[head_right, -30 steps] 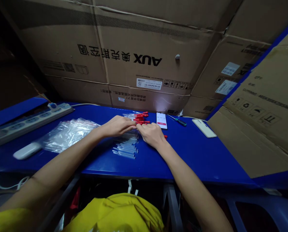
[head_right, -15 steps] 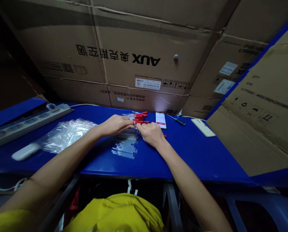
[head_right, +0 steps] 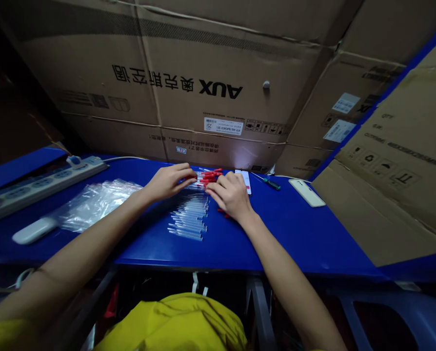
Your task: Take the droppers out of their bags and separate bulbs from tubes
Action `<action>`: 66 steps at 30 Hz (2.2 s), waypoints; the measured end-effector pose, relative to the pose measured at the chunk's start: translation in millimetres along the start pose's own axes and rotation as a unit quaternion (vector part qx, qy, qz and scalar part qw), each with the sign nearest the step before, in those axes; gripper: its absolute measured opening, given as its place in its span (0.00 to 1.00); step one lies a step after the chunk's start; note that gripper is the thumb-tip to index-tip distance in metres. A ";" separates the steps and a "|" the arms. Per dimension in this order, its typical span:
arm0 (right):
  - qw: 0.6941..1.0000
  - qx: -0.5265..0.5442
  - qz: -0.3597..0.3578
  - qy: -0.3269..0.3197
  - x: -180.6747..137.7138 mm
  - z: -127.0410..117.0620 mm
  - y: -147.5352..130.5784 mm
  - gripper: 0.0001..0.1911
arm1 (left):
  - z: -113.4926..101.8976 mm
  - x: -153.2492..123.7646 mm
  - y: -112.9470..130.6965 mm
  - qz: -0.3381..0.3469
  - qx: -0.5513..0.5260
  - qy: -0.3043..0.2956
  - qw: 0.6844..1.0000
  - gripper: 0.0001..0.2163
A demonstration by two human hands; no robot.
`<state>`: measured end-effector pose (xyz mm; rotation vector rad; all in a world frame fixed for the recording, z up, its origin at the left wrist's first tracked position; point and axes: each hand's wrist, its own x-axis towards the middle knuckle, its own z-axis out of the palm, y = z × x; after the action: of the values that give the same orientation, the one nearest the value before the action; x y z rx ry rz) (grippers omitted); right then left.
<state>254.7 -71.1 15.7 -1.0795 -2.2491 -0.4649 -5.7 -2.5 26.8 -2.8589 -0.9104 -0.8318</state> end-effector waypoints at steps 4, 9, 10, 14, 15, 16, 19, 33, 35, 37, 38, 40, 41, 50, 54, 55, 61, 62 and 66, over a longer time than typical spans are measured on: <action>0.997 0.069 -0.030 -0.028 -4.7 13.6 -6.0 0.14 | 5.9 -3.5 -1.9 -0.028 -0.001 0.012 1.000 0.13; 0.995 0.083 -0.017 -0.042 -7.4 30.9 -14.2 0.09 | 15.5 -6.5 -7.6 -0.074 -0.019 0.016 0.997 0.11; 0.995 0.079 -0.012 -0.052 -7.2 33.2 -16.4 0.09 | 18.3 -6.7 -7.8 -0.076 -0.023 0.013 0.997 0.11; 0.995 0.055 0.002 -0.081 -5.3 39.1 -23.8 0.10 | 28.1 -7.2 -7.5 -0.072 -0.044 0.004 0.996 0.14; 0.995 0.048 0.004 -0.084 -4.8 40.3 -24.9 0.10 | 29.7 -7.1 -7.2 -0.072 -0.049 0.003 0.996 0.15; 0.995 0.043 0.007 -0.088 -4.3 41.4 -25.6 0.11 | 30.9 -6.9 -6.8 -0.075 -0.053 0.003 0.996 0.15; 0.994 0.033 0.012 -0.103 -3.6 44.4 -26.2 0.12 | 32.9 -6.0 -5.1 -0.096 -0.072 0.005 0.993 0.12; 0.998 0.007 0.033 -0.055 -3.0 32.9 -23.2 0.20 | 43.1 -0.5 18.1 -0.133 -0.198 0.020 0.971 0.11; 0.998 0.010 0.034 -0.060 -3.7 32.0 -21.3 0.19 | 45.3 -0.1 20.9 -0.135 -0.225 0.017 0.965 0.12; 0.997 0.022 0.027 -0.069 -4.5 31.4 -19.8 0.17 | 46.4 0.1 23.5 -0.136 -0.236 0.014 0.962 0.12; 0.997 0.029 0.021 -0.073 -4.9 31.0 -19.0 0.16 | 46.3 0.2 24.6 -0.135 -0.235 0.012 0.962 0.13; 0.996 0.042 0.011 -0.075 -5.7 29.3 -16.7 0.15 | 44.9 0.4 26.9 -0.124 -0.235 0.004 0.964 0.13; 0.996 0.048 0.015 -0.072 -6.2 27.7 -14.6 0.14 | 43.7 0.5 27.9 -0.113 -0.239 0.000 0.964 0.13; 0.965 0.136 0.222 0.045 -20.7 -2.0 45.8 0.10 | 42.7 -4.7 18.2 -0.086 -0.047 -0.019 0.995 0.15; 0.953 0.168 0.251 -0.005 -30.6 -11.4 69.0 0.17 | 46.9 -6.7 10.0 -0.092 0.003 -0.047 0.995 0.11; 0.953 0.159 0.256 -0.024 -32.8 -13.2 73.1 0.19 | 47.8 -6.9 8.9 -0.097 0.010 -0.049 0.994 0.10; 0.920 0.145 0.336 -0.140 -47.2 -24.0 95.1 0.20 | 50.3 -6.0 5.6 -0.133 0.003 -0.067 0.989 0.09; 0.910 0.156 0.343 -0.172 -49.8 -25.4 98.1 0.19 | 50.3 -5.6 5.2 -0.134 -0.002 -0.069 0.989 0.09; 0.872 0.198 0.350 -0.281 -56.9 -27.1 104.6 0.18 | 50.1 -4.4 4.0 -0.141 -0.021 -0.073 0.987 0.09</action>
<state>375.3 -55.2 5.3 -1.8270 -2.0346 0.6642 17.7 1.0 -17.8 -2.9005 -1.3563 -0.6717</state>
